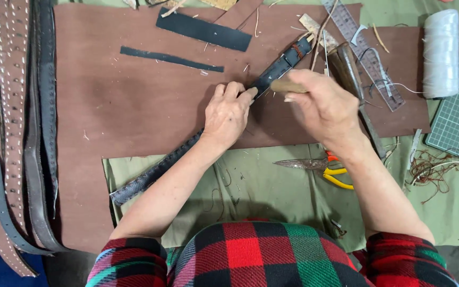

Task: Assembling a leather belt by attaching the buckle and trimming excess thread

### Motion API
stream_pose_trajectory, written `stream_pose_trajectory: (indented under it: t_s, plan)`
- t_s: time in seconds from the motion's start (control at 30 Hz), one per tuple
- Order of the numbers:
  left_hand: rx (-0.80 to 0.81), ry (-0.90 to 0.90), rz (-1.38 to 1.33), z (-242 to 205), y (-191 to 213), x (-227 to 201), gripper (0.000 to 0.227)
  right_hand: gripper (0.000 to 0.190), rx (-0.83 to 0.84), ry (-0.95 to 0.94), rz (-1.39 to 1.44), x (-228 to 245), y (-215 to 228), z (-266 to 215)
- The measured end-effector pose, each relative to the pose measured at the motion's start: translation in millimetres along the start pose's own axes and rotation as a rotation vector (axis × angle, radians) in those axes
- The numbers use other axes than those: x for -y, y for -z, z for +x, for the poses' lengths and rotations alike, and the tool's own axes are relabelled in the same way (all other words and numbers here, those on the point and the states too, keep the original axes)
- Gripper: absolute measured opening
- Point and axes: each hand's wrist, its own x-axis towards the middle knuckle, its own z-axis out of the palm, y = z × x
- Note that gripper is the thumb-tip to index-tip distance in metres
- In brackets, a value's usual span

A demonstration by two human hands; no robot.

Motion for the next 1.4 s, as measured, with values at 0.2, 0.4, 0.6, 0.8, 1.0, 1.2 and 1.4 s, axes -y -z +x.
stream_pose_trajectory:
  t_s: [0.2,0.4,0.6,0.8,1.0,1.2,1.4]
  plan:
    - [0.073,0.065,-0.023,-4,-7,2,0.021,0.030,-0.202,-0.063,-0.045,-41,-15,-45]
    - [0.093,0.077,-0.034,-2,1,0,0.023,0.020,-0.200,-0.225,0.083,-7,-14,-49]
    - [0.115,0.086,-0.028,3,9,-5,0.023,0.020,-0.080,-0.378,0.304,1,8,-80]
    - [0.118,0.068,-0.016,4,12,-4,0.021,0.015,-0.132,-0.348,0.288,16,-7,-75]
    - [0.162,0.119,-0.045,9,22,-13,0.021,0.029,-0.215,-0.472,0.443,16,-23,-78]
    - [0.213,0.139,-0.073,11,25,-12,0.020,0.028,-0.317,-0.595,0.625,-4,-38,-84]
    - [0.260,0.146,-0.081,14,30,-13,0.020,0.018,-0.174,-0.534,0.501,5,-19,-71]
